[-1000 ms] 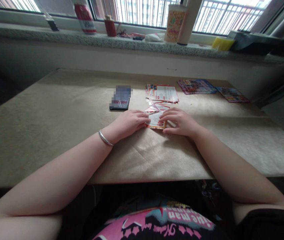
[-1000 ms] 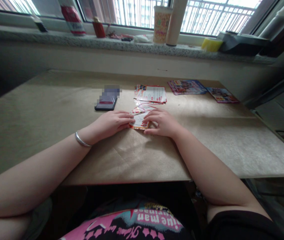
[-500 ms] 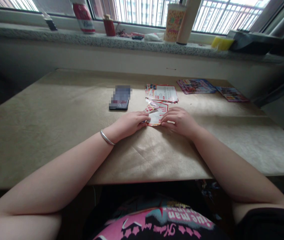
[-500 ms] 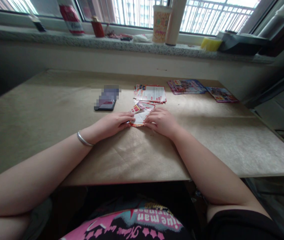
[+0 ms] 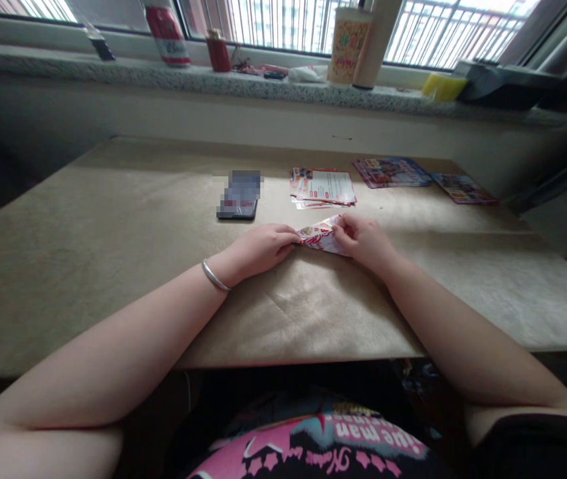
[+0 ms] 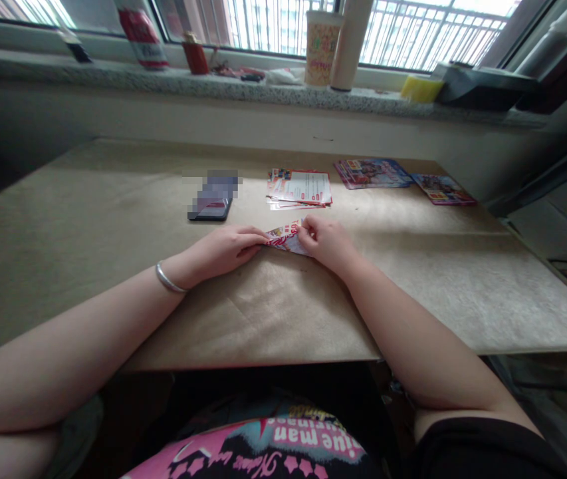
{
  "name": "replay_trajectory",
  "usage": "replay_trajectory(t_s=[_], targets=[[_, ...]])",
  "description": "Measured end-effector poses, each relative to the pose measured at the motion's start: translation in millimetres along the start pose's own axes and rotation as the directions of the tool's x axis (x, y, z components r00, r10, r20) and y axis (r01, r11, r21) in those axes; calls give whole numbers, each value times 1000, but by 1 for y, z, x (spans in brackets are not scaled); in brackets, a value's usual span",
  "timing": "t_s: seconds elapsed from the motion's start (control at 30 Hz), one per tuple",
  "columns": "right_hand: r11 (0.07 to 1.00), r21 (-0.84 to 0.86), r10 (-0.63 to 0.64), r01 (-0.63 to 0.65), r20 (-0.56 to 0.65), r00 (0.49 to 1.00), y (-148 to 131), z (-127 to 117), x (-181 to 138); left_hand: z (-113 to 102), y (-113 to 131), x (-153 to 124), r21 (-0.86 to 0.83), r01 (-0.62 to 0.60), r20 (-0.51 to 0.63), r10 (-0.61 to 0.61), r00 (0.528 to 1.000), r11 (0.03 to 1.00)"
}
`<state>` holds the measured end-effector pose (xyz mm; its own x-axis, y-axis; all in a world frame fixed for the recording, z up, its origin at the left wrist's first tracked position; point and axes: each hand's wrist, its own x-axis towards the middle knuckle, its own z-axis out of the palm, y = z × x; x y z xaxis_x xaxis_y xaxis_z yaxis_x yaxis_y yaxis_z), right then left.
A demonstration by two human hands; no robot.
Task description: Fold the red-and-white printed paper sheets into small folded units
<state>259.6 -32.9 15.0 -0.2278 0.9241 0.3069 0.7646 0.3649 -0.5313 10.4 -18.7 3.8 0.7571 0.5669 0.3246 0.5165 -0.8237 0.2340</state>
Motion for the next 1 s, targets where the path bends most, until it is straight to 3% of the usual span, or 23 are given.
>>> replay_trajectory(t_s=[0.13, 0.27, 0.4, 0.67, 0.77, 0.9, 1.0], targets=[[991, -20, 129, -130, -48, 991, 7, -1, 7, -5, 5, -2, -4, 98, 31, -98, 995, 995], [977, -1, 211, -211, -44, 976, 16, -1, 11, -2, 6, -2, -51, 3, 45, -1, 999, 999], [976, -52, 208, -210, -29, 978, 22, 2, 10, 2, 4, -2, -46, -73, 29, 74, 997, 996], [919, -371, 137, -130, -9, 991, 19, -2, 10, -3, 13, 0, 59, -42, 159, 33, 987, 997], [866, -499, 33, -40, -24, 999, 9, -5, 8, -3, 16, 0, 85, -61, 179, 45, 983, 994], [816, -545, -241, 194, -15, 970, -2, 0, 2, 0, 19, 1, 115, -67, 195, 44, 980, 991], [815, -516, -284, 266, 45, 958, -8, 8, 0, 1, 21, 2, 139, -66, 221, 34, 975, 988]])
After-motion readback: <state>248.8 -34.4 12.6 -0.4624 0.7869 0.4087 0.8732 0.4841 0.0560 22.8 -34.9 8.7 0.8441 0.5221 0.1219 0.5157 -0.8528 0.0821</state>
